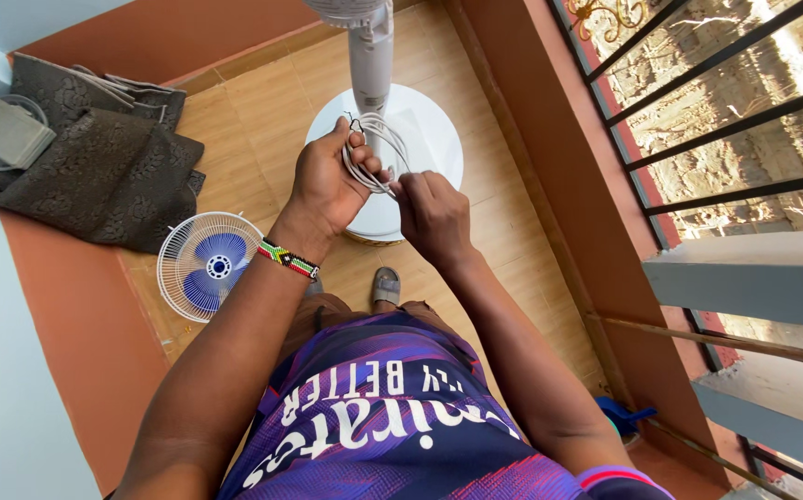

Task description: The person disassembles a standing electric fan by removing the front grille, the fan blades, and the rear grille, then detaches the motor housing from the stand. The power cord is unwrapped and a small tool kit is briefly handled. The fan remains disassembled at the end.

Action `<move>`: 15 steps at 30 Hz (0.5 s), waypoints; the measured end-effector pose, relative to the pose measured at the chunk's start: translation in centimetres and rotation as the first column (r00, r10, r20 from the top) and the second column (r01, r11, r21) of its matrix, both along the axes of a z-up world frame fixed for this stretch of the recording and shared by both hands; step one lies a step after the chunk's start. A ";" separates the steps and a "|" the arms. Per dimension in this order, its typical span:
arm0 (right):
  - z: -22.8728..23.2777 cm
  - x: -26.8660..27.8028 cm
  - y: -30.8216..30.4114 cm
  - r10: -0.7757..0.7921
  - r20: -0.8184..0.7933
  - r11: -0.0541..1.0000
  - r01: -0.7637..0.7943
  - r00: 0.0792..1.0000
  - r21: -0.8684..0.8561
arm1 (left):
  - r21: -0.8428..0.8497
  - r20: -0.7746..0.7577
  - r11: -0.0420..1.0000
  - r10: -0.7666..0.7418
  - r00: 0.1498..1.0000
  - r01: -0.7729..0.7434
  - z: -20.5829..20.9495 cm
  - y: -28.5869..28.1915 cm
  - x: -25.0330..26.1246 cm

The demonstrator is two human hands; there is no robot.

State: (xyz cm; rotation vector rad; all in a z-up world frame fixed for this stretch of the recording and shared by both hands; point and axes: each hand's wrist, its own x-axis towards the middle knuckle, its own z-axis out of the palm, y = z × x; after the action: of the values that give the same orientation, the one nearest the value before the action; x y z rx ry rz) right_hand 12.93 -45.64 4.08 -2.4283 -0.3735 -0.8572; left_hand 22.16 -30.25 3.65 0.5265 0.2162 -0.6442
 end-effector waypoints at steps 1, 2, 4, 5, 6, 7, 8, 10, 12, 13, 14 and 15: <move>-0.1 0.1 -0.1 0.004 -0.005 1.000 -0.004 1.000 -0.010 | -0.026 0.012 0.999 -0.022 1.000 0.022 0.3 0.3 0.3; -0.2 0.1 -0.1 0.005 -0.012 1.000 -0.005 1.000 -0.024 | -0.014 0.064 0.999 -0.047 0.997 0.048 0.4 0.3 0.3; -0.4 0.7 -0.2 -0.008 -0.048 1.000 0.007 0.999 -0.008 | 0.013 0.156 0.994 -0.106 0.982 0.105 0.4 0.2 -0.3; -0.5 0.9 -0.2 -0.017 -0.072 1.000 0.017 0.997 0.001 | 0.065 0.151 0.993 -0.109 0.982 0.100 0.3 0.1 -0.8; -0.6 1.2 -0.3 -0.023 -0.087 0.999 0.026 0.996 0.033 | 0.113 0.152 0.989 -0.116 0.981 0.099 0.2 -0.2 -1.0; -0.7 1.6 -0.2 -0.028 -0.103 0.997 0.035 0.994 0.065 | 0.161 0.154 0.982 -0.123 0.980 0.098 0.1 -0.4 -1.0; -0.8 1.7 0.0 -0.029 -0.120 0.994 0.041 0.992 0.098 | 0.233 0.224 0.969 -0.140 0.964 0.087 0.1 -0.4 -1.1; -0.7 1.5 0.3 -0.095 -0.126 0.979 0.116 0.987 0.167 | 0.369 0.357 0.928 -0.185 0.916 0.043 -0.2 -0.2 -1.1; -0.3 1.4 0.6 -0.186 -0.134 0.962 0.208 0.973 0.178 | 0.472 0.472 0.880 -0.203 0.858 -0.052 -0.4 -0.1 -1.1; 0.0 1.4 0.7 -0.245 -0.136 0.952 0.264 0.960 0.156 | 0.513 0.529 0.852 -0.217 0.821 -0.106 -0.5 -0.2 -0.9; 0.4 1.3 0.7 -0.302 -0.141 0.938 0.320 0.943 0.134 | 0.581 0.564 0.797 -0.247 0.788 -0.166 -0.6 -0.3 -1.0; 0.8 1.3 0.6 -0.195 -0.312 0.895 0.299 0.930 0.330 | 0.639 0.594 0.734 -0.281 0.754 -0.230 -0.6 -0.4 -1.2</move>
State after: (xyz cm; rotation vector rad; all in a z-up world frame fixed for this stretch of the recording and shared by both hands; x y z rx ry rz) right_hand 14.19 -45.01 4.84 -2.2144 0.1977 -0.6140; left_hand 20.99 -30.62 3.00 1.4615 -0.2608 -0.3429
